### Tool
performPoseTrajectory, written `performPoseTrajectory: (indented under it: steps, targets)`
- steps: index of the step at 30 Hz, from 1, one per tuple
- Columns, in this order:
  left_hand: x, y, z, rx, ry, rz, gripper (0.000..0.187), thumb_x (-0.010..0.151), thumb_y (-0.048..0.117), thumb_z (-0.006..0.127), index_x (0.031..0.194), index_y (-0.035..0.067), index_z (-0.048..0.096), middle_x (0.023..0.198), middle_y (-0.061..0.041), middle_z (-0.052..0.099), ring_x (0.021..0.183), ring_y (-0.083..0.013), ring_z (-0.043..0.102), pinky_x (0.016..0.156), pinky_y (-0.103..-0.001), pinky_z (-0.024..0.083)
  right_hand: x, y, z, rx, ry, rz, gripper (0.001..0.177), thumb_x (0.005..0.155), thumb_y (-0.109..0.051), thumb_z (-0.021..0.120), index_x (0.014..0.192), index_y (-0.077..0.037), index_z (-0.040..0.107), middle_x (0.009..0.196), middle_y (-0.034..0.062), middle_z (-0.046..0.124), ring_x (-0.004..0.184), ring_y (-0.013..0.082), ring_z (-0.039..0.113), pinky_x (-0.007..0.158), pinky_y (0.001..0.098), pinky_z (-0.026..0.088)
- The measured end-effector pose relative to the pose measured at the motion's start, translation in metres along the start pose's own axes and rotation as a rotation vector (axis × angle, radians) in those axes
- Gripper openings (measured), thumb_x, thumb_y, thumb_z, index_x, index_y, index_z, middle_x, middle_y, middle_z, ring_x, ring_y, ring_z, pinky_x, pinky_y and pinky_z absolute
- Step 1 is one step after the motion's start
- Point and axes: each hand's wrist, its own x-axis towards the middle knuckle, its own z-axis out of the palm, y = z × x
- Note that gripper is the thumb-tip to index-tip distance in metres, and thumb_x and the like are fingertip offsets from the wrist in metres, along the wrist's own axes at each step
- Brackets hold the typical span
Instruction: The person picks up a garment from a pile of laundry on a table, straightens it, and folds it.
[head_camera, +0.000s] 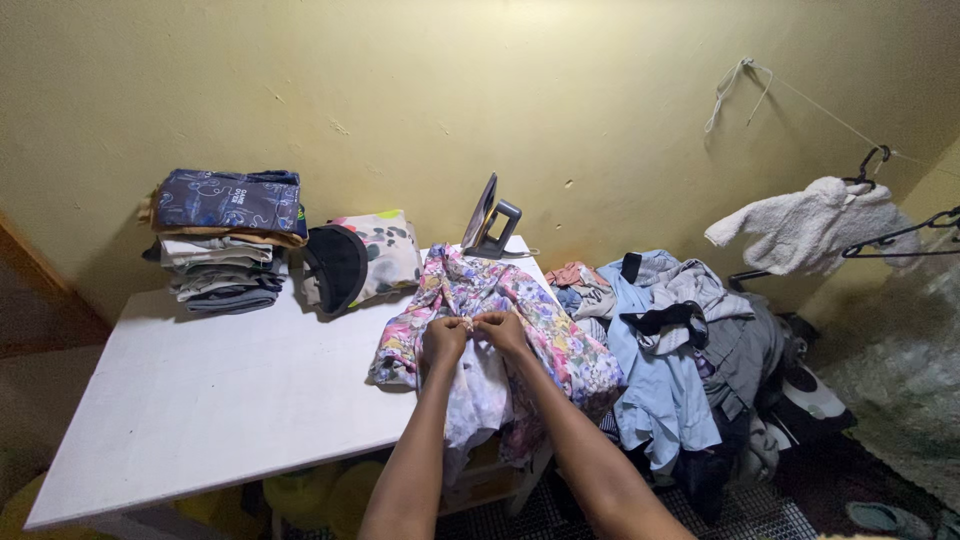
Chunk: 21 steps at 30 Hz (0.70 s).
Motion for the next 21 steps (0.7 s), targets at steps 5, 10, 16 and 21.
performPoseTrajectory:
  steps: [5, 10, 16, 21]
  targets:
    - [0.028, -0.014, 0.013, -0.052, -0.087, 0.003, 0.019, 0.083, 0.027, 0.082, 0.098, 0.016, 0.084, 0.093, -0.009, 0.08, 0.082, -0.0219, 0.076, 0.076, -0.035, 0.057, 0.005, -0.006, -0.005, 0.148, -0.015, 0.079, 0.017, 0.09, -0.007, 0.074, 0.103, 0.003, 0.078, 0.089, 0.0061, 0.078, 0.075, 0.0115, 0.072, 0.071, 0.0248, 0.058]
    - [0.048, -0.026, 0.03, -0.331, -0.181, -0.007, 0.018, 0.084, 0.018, 0.079, 0.1, 0.009, 0.083, 0.09, -0.007, 0.082, 0.076, -0.0145, 0.075, 0.071, -0.03, 0.058, 0.01, -0.018, -0.007, 0.098, -0.026, 0.039, 0.016, 0.091, -0.008, 0.075, 0.104, 0.001, 0.078, 0.086, 0.0038, 0.076, 0.068, 0.0082, 0.064, 0.063, 0.0234, 0.051]
    - [0.054, -0.028, 0.035, -0.329, -0.193, -0.025, 0.018, 0.085, 0.017, 0.078, 0.1, 0.01, 0.083, 0.09, -0.006, 0.082, 0.074, -0.0131, 0.074, 0.07, -0.029, 0.058, 0.012, -0.025, -0.011, 0.097, -0.031, 0.016, 0.017, 0.09, -0.009, 0.076, 0.105, 0.0, 0.078, 0.084, 0.004, 0.076, 0.066, 0.0078, 0.064, 0.061, 0.0236, 0.051]
    - [0.052, -0.022, 0.03, -0.229, -0.159, -0.039, 0.017, 0.086, 0.02, 0.078, 0.101, 0.014, 0.084, 0.092, -0.006, 0.082, 0.08, -0.0169, 0.076, 0.075, -0.032, 0.058, 0.014, -0.022, -0.012, 0.101, -0.037, 0.061, 0.014, 0.091, -0.009, 0.075, 0.103, -0.001, 0.077, 0.084, 0.0045, 0.075, 0.065, 0.0084, 0.063, 0.058, 0.0237, 0.048]
